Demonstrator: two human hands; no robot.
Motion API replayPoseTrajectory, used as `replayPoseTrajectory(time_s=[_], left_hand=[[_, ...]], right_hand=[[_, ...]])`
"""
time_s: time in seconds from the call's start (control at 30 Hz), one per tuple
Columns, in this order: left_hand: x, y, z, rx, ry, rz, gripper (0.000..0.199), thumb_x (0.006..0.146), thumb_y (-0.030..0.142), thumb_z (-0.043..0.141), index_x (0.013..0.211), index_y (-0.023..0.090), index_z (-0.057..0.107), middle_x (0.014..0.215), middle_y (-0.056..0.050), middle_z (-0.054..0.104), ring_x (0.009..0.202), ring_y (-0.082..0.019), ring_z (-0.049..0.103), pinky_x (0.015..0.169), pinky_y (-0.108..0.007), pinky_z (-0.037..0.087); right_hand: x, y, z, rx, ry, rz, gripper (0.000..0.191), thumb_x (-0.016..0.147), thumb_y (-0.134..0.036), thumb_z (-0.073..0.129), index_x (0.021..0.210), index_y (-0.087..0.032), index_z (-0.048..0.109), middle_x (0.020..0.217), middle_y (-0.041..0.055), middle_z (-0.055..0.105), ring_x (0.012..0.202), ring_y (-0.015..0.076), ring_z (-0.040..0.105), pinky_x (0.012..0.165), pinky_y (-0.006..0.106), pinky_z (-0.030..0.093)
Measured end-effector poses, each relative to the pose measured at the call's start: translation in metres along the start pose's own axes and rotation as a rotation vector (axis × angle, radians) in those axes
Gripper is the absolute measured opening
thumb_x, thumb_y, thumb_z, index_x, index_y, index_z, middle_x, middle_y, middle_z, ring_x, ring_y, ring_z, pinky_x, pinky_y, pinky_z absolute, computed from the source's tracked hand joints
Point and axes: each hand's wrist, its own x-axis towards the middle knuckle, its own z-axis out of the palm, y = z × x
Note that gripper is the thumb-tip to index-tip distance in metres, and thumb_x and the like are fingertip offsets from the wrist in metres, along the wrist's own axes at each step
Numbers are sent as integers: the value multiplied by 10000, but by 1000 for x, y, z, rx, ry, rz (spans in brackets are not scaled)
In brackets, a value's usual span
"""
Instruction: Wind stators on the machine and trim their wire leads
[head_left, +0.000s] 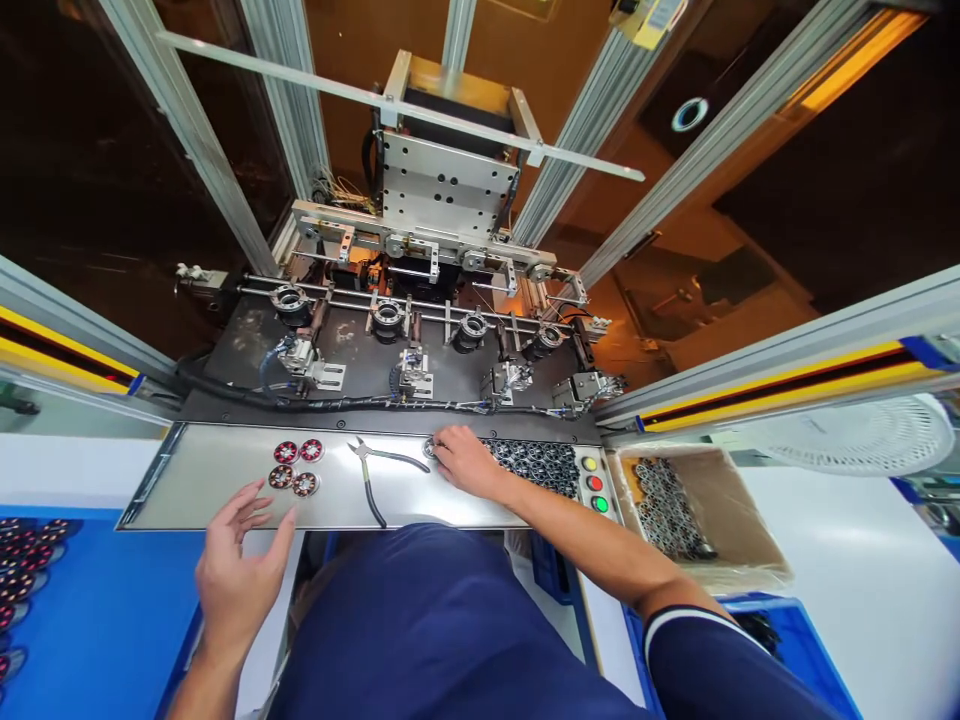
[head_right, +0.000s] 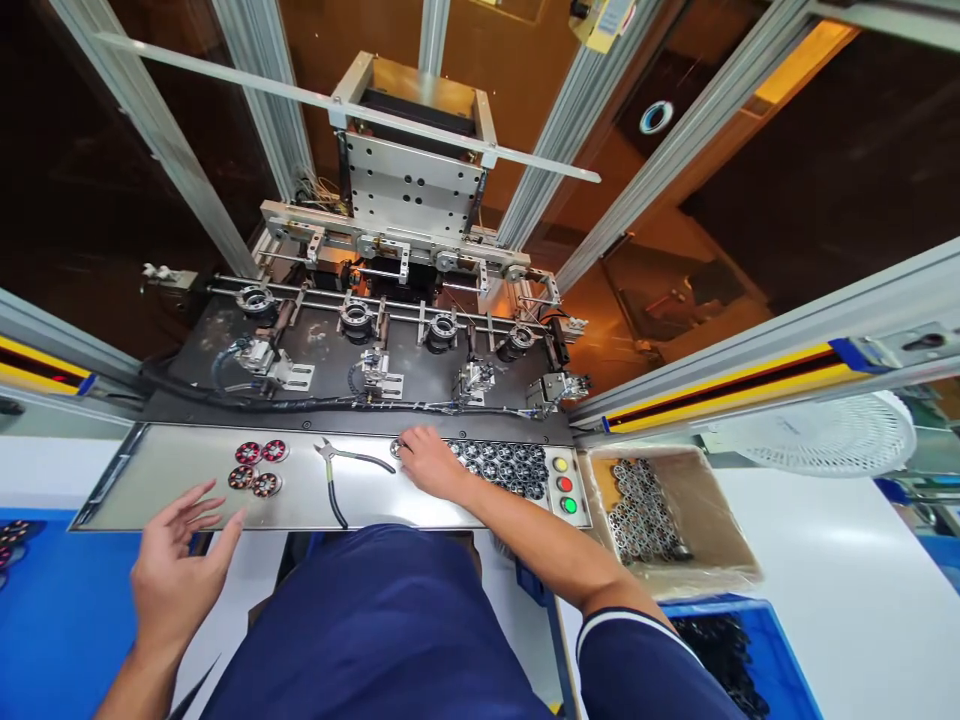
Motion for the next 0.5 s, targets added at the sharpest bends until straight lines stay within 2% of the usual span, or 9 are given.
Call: replayPoseTrajectory(time_s=[0.13, 0.3, 0.4, 0.5], left_hand=[[-2, 19, -4, -16, -8, 31, 614, 805, 473, 718, 1321, 197, 532, 1298, -134, 656, 999, -273, 693, 925, -449, 566], [-13, 20, -9, -30, -36, 83, 548, 818, 445, 719, 1287, 214, 553, 1259, -121, 675, 990, -265, 685, 927, -450, 552], [-13, 21, -11, -44, -117, 15, 484, 819, 482, 707, 1220, 231, 604, 1217, -107, 692, 962, -263, 681, 950, -469, 534], [-5, 37, -10, -73, -234, -9, 460, 826, 512, 693, 1196, 244, 635, 1188, -94, 716, 979, -264, 695, 914, -436, 560]], right_hand=[[13, 0, -13, -29, -74, -50, 400, 893, -255, 707, 1240, -108, 571, 1241, 178, 560, 1104, 290, 471, 895, 416, 386], [28, 10, -25, -69, -169, -230, 191, 905, -205, 659, 1077, -125, 641, 1051, 124, 630, 989, 258, 504, 854, 384, 383], [35, 9, -33, -99, -149, -293, 139, 880, -185, 642, 985, -94, 655, 969, 144, 635, 925, 256, 513, 838, 384, 394], [46, -7, -56, -109, -70, -341, 187, 867, -255, 631, 946, -87, 651, 917, 153, 625, 874, 258, 509, 809, 390, 405]])
